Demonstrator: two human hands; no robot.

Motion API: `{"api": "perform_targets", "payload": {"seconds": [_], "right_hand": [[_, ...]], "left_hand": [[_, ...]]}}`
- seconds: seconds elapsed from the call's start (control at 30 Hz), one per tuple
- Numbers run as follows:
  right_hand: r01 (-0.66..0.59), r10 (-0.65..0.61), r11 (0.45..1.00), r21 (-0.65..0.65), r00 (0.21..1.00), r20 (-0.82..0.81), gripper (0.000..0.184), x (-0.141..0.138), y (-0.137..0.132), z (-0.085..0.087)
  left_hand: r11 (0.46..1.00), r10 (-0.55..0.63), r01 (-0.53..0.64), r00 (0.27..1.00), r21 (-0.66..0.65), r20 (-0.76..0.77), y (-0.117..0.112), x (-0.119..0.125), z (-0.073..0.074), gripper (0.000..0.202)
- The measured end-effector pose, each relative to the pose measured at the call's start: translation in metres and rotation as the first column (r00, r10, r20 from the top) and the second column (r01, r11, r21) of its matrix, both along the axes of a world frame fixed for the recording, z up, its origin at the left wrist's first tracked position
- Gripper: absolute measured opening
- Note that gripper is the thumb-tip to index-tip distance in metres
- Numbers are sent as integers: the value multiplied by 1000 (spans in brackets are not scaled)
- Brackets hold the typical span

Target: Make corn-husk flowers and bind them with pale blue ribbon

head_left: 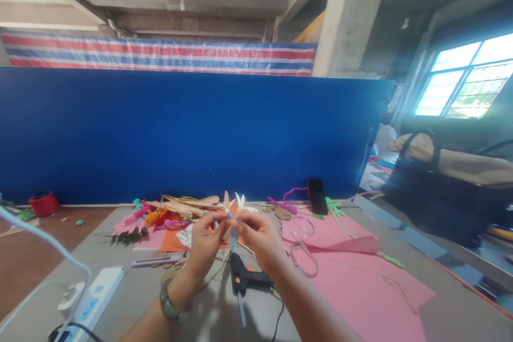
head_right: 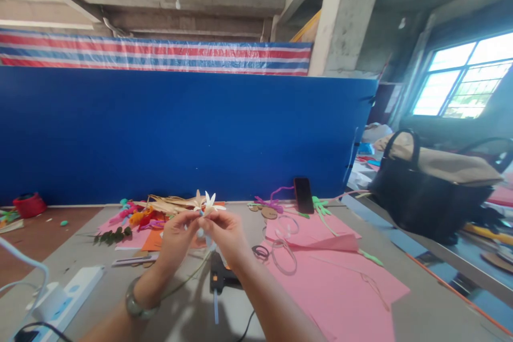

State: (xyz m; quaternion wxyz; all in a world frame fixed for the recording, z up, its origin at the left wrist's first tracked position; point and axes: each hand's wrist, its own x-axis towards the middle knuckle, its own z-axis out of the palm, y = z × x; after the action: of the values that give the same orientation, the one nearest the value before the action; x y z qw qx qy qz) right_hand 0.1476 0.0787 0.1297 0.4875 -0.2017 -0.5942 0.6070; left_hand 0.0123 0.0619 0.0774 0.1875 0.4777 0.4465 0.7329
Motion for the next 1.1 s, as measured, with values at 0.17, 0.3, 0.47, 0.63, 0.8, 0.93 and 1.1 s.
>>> {"api": "perform_targets", "payload": {"seconds": [0.17,0.3,0.47,0.63,0.8,0.93,1.1], "right_hand": [[17,-17,1000,7,999,34,23,-4,5,-6],[23,-26,999,46,998,53,18,-6,13,-13],[88,-99,987,135,992,78,16,-7,21,-21],[129,-146,982,139,983,114,17,-5,25,-22],[144,-161,981,131,978,133,16,-3,25,-18],[125,-136,985,120,986,92,14,-4,25,-16],[83,-85,995,63,996,30,15,-6,26,-18]], "left_hand": [[992,-119,125,983,-30,140,1,5,-3,13],[966,-224,252,926,-55,304,-1,7,0,16],[945,-260,316,884,-86,389,-4,8,5,20],[931,-303,360,856,-62,420,-5,11,9,22],[931,-308,359,864,-59,398,-6,11,10,22],[931,-318,361,874,-53,367,-7,11,11,25],[931,-322,362,876,-48,360,-8,12,12,26]]}}
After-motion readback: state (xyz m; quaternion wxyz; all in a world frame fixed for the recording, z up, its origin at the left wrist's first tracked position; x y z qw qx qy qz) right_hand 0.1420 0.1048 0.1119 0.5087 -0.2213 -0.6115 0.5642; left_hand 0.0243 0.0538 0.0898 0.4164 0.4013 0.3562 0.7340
